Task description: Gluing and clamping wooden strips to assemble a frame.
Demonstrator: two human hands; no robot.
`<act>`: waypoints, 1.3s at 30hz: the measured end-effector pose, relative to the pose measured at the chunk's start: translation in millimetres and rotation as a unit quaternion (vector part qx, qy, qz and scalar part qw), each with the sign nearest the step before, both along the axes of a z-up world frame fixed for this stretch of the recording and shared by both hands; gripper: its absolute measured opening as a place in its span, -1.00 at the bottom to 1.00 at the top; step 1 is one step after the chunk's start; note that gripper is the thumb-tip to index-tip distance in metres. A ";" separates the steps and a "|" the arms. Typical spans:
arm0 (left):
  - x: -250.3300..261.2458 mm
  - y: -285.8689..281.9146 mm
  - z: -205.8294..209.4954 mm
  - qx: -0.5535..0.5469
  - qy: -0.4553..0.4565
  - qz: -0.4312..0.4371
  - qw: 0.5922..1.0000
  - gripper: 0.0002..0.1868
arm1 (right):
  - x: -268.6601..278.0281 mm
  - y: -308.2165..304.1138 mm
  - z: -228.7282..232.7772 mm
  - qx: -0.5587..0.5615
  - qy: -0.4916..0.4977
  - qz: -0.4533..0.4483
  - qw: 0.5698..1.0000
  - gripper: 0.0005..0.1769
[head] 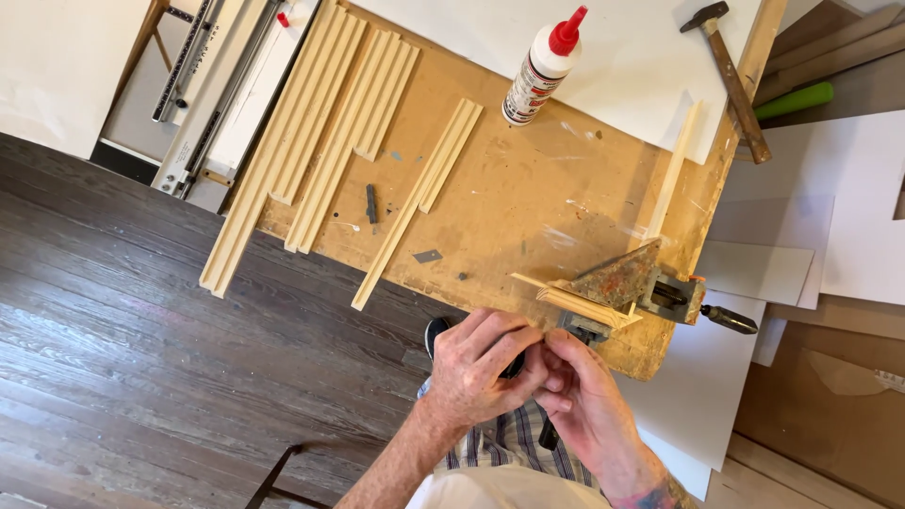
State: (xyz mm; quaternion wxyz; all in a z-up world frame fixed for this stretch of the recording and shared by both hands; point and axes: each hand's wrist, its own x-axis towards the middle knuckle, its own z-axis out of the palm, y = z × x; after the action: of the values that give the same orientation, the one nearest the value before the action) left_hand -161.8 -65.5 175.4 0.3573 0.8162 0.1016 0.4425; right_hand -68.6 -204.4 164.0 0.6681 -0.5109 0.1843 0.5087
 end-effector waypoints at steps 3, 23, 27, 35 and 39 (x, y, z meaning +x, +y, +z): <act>0.6 0.8 3.4 0.001 0.010 -0.001 1.000 -0.89 | 1.1 -4.6 -4.3 -0.009 0.019 -0.011 1.000 -0.77; 1.1 2.2 6.2 -0.313 0.153 -0.141 0.926 -0.84 | 42.9 -25.2 27.4 0.013 -0.455 0.262 0.851 -0.92; 27.2 -5.1 18.2 -0.281 0.163 -0.236 0.916 -0.98 | 76.5 -33.4 48.2 0.020 -0.633 0.372 0.679 -0.88; 107.3 -52.5 -7.3 -0.240 0.197 -0.234 0.921 -0.95 | 172.1 -77.9 21.0 0.067 -0.630 0.406 0.659 -0.92; 145.7 -91.6 -49.9 -0.253 0.247 -0.163 0.921 -0.95 | 228.7 -85.4 -0.2 0.036 -0.602 0.497 0.624 -0.84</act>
State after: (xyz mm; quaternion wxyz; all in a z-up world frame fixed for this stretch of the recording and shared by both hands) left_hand -16.1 -157.1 125.5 0.5825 0.7874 0.1604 0.1224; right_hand 160.1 -289.8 163.8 0.2934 -0.6927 -0.5594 0.3482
